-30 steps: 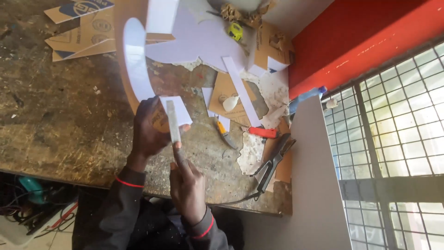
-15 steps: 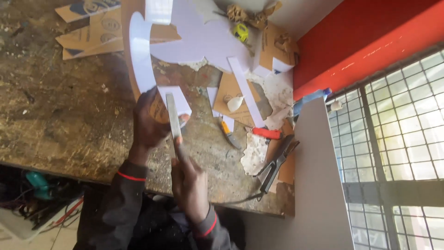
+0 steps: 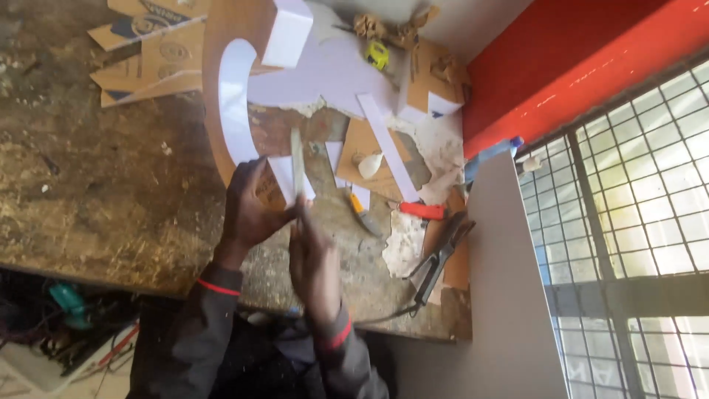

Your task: Assembling a 3D letter 'C' by gluing a side strip to the face of the letter on a workbench.

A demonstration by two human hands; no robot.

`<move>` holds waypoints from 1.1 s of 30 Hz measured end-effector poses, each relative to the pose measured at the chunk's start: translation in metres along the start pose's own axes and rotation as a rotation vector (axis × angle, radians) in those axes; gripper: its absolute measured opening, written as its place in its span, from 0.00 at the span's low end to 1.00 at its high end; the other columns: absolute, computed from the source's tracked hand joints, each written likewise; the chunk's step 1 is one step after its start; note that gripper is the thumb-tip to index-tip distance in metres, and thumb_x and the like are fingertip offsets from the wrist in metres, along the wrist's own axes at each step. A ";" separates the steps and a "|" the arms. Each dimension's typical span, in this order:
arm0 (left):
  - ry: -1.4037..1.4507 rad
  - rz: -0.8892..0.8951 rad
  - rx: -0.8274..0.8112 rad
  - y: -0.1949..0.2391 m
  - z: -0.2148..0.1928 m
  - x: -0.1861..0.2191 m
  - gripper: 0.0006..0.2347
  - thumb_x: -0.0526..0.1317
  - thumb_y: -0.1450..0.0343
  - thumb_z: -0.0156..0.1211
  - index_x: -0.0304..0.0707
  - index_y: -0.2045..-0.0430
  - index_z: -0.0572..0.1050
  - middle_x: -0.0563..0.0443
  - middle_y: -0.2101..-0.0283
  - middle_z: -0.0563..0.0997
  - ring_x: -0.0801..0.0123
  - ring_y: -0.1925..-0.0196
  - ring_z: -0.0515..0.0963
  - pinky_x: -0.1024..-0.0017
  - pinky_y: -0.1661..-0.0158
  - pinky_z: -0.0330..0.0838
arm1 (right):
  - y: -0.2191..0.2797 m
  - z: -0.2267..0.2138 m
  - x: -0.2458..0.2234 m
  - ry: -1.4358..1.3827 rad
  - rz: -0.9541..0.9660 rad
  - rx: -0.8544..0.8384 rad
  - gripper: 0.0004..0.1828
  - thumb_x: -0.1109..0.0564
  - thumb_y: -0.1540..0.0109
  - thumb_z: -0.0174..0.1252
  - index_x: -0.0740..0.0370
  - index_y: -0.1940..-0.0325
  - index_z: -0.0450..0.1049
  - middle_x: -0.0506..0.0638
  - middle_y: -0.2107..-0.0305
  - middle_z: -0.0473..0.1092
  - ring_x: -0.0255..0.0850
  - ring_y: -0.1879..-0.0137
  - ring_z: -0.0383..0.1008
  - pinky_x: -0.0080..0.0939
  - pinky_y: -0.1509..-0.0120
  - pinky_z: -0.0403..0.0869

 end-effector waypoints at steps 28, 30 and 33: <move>0.045 0.001 0.025 0.024 0.000 -0.024 0.39 0.47 0.36 0.86 0.26 0.33 0.71 0.32 0.37 0.78 0.43 0.33 0.78 0.50 0.33 0.73 | 0.052 -0.007 0.024 0.143 0.003 -0.065 0.35 0.61 0.20 0.51 0.53 0.08 0.55 0.48 0.77 0.53 0.37 0.73 0.53 0.47 0.67 0.56; -0.024 0.044 0.031 0.038 0.007 -0.028 0.40 0.50 0.36 0.87 0.26 0.33 0.71 0.32 0.36 0.79 0.42 0.34 0.78 0.48 0.35 0.75 | 0.040 -0.016 0.015 -0.042 0.104 -0.101 0.31 0.56 0.21 0.48 0.62 0.12 0.57 0.60 0.22 0.68 0.29 0.71 0.63 0.39 0.66 0.71; -0.060 0.084 0.020 0.026 0.004 -0.002 0.39 0.50 0.32 0.88 0.25 0.33 0.69 0.32 0.37 0.79 0.41 0.34 0.78 0.48 0.35 0.73 | 0.006 -0.017 0.032 -0.161 0.080 -0.072 0.30 0.52 0.19 0.48 0.59 0.12 0.58 0.60 0.23 0.70 0.26 0.73 0.48 0.35 0.70 0.57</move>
Point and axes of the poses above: each hand's wrist, its own y-axis away from the middle knuckle, its own z-axis out of the palm, x = y × z, the point moved 4 cm from there along -y, towards the middle knuckle
